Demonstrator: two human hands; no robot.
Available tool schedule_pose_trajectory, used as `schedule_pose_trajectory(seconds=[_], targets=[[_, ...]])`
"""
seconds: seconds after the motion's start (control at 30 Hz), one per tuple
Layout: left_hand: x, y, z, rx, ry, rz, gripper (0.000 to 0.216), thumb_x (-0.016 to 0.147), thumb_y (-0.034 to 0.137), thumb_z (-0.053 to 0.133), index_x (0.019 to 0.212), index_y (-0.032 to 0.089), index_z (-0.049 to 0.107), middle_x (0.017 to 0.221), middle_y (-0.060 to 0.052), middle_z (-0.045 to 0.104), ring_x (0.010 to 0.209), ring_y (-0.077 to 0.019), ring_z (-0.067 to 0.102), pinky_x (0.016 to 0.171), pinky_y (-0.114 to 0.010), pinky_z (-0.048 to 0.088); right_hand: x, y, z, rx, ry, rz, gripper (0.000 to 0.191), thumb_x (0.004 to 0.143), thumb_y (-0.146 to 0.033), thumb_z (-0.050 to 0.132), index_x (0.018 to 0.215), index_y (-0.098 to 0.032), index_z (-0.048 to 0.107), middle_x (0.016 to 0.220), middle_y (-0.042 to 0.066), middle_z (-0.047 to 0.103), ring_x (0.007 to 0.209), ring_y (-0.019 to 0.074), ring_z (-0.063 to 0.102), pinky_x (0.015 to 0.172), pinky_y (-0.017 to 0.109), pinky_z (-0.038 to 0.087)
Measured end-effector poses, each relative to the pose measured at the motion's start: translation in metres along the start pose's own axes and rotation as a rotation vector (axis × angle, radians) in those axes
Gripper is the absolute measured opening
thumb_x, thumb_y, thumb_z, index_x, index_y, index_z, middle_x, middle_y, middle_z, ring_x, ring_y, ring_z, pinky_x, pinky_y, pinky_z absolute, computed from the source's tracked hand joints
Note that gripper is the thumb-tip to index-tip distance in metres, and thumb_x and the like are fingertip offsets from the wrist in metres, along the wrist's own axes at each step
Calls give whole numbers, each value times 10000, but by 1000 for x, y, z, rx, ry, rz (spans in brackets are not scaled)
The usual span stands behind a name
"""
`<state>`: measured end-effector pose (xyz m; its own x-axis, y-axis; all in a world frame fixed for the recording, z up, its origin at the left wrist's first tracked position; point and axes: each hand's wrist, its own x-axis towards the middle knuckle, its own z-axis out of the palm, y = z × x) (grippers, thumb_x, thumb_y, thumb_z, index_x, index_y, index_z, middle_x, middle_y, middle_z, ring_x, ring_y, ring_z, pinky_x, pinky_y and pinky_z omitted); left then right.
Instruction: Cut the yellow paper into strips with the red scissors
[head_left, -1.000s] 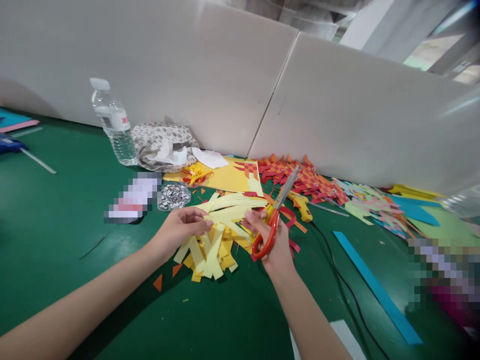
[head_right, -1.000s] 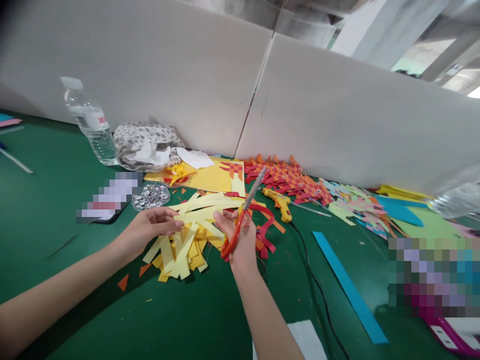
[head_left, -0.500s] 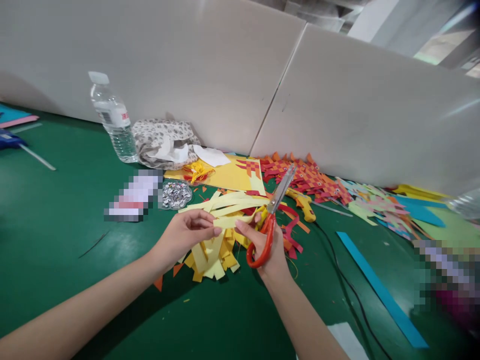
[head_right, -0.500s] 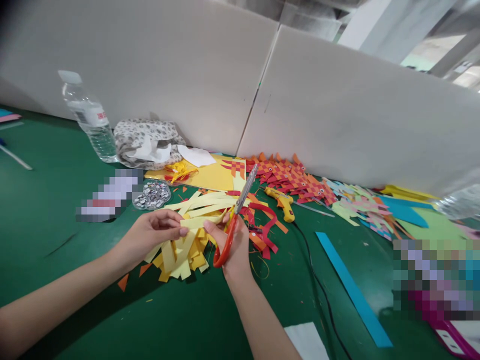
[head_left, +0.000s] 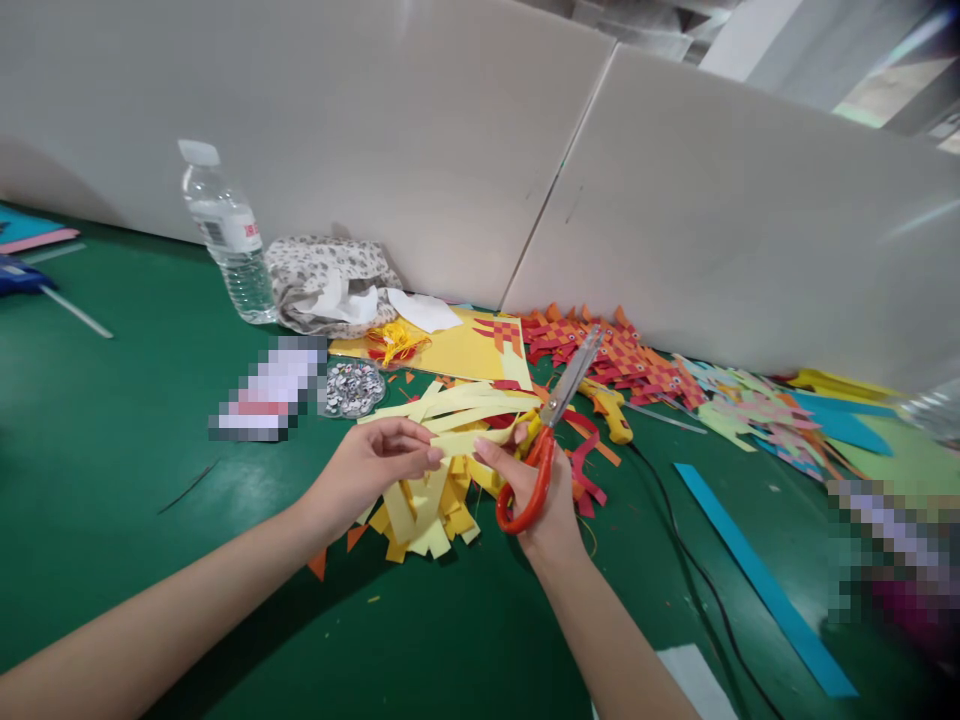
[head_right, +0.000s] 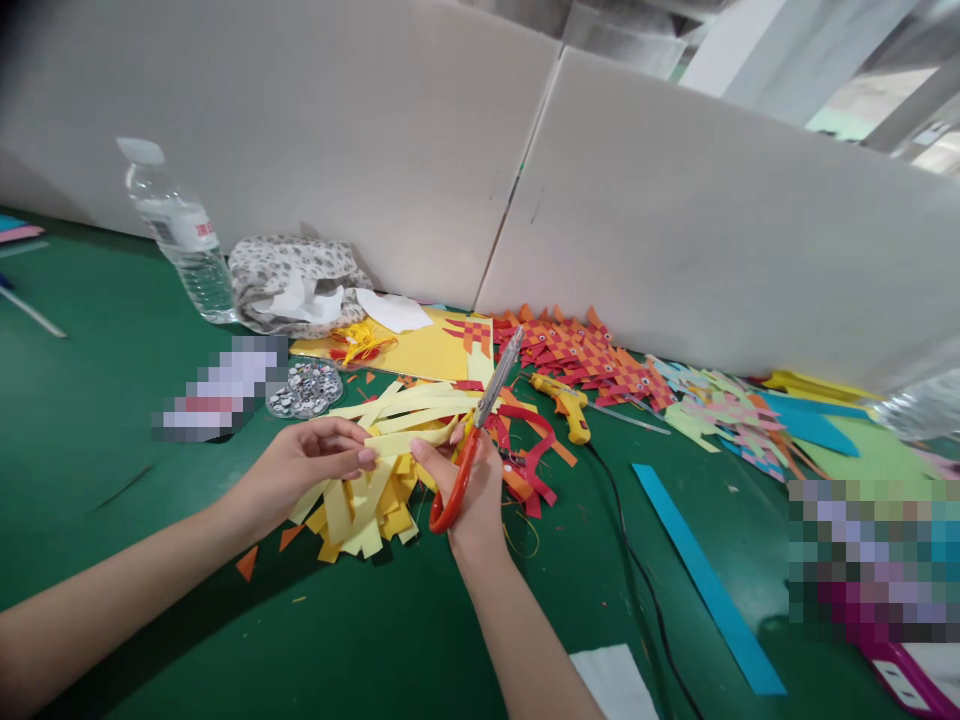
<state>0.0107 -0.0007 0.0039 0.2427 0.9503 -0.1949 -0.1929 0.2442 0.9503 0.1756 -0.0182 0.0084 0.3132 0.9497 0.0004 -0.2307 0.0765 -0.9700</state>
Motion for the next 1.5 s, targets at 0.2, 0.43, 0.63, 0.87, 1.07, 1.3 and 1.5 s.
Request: schedule_pose_trajectory(seconds=[0.2,0.43,0.63,0.87,1.07,1.3,1.5], targets=[[0,-2,-3,8,-17,5,166,607,247,767,716,177,664,704,-19,689,639,-121,635,608,-212,471,1,1,-1,16,-20,-1,443,521,-231,805,704,-212,403,644,-70,534,610,117,568,704,338,524],[-1,-1,-2,25,-15,6,156,612,247,764,714,181,665,701,-21,691,651,-127,639,605,-210,466,-2,-3,1,-5,-11,2,446,514,-233,802,693,-215,395,613,-76,529,595,122,570,691,331,520],[0,0,-2,48,-15,19,127,611,250,757,666,184,664,664,-22,678,615,-133,629,583,-222,462,2,2,-2,8,16,-6,432,509,-233,807,692,-214,416,624,-80,522,597,116,565,692,331,531],[2,-2,-4,97,-53,-29,116,609,219,749,668,181,657,623,-21,680,594,-124,629,563,-204,451,11,-2,-14,65,151,-46,379,563,-233,796,703,-206,445,673,-48,592,623,106,590,697,285,518],[2,-3,-6,169,-120,-105,103,590,205,740,669,184,677,588,-31,686,566,-154,645,579,-248,491,10,-5,-14,6,113,-98,354,546,-219,808,685,-198,483,656,-43,604,661,122,610,749,303,504],[5,-1,-10,158,-161,-158,113,589,209,747,659,171,667,586,-23,673,599,-150,660,592,-232,503,11,-5,-15,-70,155,-110,321,552,-257,801,681,-196,513,604,-73,516,545,100,558,584,258,527],[6,0,-11,113,-182,-256,135,580,186,759,655,154,652,568,5,652,594,-140,659,642,-245,522,12,2,-15,-123,186,-178,282,585,-305,775,704,-182,551,597,-63,526,500,93,539,498,233,509]])
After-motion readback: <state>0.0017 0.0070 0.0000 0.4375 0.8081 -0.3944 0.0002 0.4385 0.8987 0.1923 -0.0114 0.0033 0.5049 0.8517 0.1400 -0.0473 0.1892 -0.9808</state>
